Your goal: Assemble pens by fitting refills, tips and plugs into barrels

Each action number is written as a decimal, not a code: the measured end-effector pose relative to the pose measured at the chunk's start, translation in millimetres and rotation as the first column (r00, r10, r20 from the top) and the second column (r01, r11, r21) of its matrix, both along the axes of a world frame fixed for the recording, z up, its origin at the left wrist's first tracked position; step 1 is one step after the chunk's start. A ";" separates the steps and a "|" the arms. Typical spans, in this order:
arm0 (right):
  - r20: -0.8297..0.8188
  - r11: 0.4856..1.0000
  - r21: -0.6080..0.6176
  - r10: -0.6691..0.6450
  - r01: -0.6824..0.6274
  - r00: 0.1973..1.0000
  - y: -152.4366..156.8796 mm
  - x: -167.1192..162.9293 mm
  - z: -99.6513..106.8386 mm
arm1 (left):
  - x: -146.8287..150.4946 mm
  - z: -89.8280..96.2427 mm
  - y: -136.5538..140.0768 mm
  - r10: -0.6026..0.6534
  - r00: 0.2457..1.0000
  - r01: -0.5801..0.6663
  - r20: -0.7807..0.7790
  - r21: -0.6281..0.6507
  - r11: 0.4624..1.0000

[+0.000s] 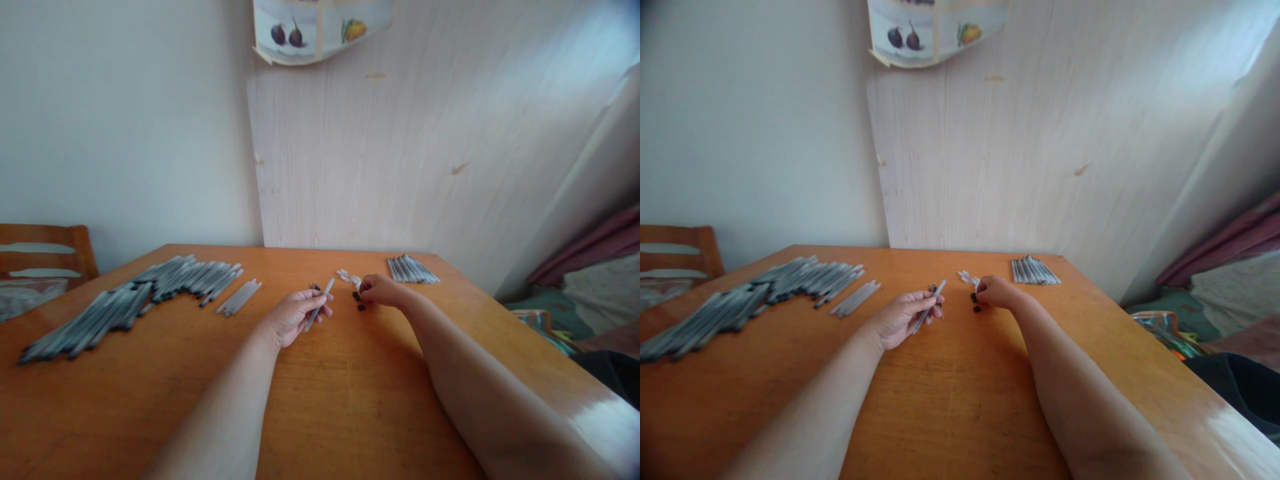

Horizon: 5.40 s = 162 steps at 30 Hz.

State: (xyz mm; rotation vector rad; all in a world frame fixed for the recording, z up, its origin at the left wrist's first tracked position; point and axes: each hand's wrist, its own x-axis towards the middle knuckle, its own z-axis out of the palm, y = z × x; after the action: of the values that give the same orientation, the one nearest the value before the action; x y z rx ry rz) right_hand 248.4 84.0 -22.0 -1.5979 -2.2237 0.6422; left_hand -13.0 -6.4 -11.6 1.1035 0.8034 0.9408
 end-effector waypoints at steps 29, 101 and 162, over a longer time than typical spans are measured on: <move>-0.306 0.990 -0.137 -0.078 0.038 0.949 -17.8 -8.3 37.7 | -1.6 -5.7 3.6 -0.016 1.000 0.017 -0.016 0.030 0.999; -0.498 0.950 -0.147 0.170 -0.276 0.850 -60.0 -41.9 81.4 | 0.4 -2.5 -1.8 -0.056 0.993 0.058 -0.106 0.012 0.998; -0.161 0.974 0.127 0.208 -0.189 0.965 -48.7 -52.7 58.7 | 2.0 -1.8 -3.3 -0.057 0.985 0.058 -0.160 -0.001 0.998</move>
State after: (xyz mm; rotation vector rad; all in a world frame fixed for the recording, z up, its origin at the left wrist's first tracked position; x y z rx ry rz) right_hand 195.7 35.3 36.7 -1.2266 -2.2633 0.6708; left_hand -11.0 -9.7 -13.4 1.2103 0.8964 0.8128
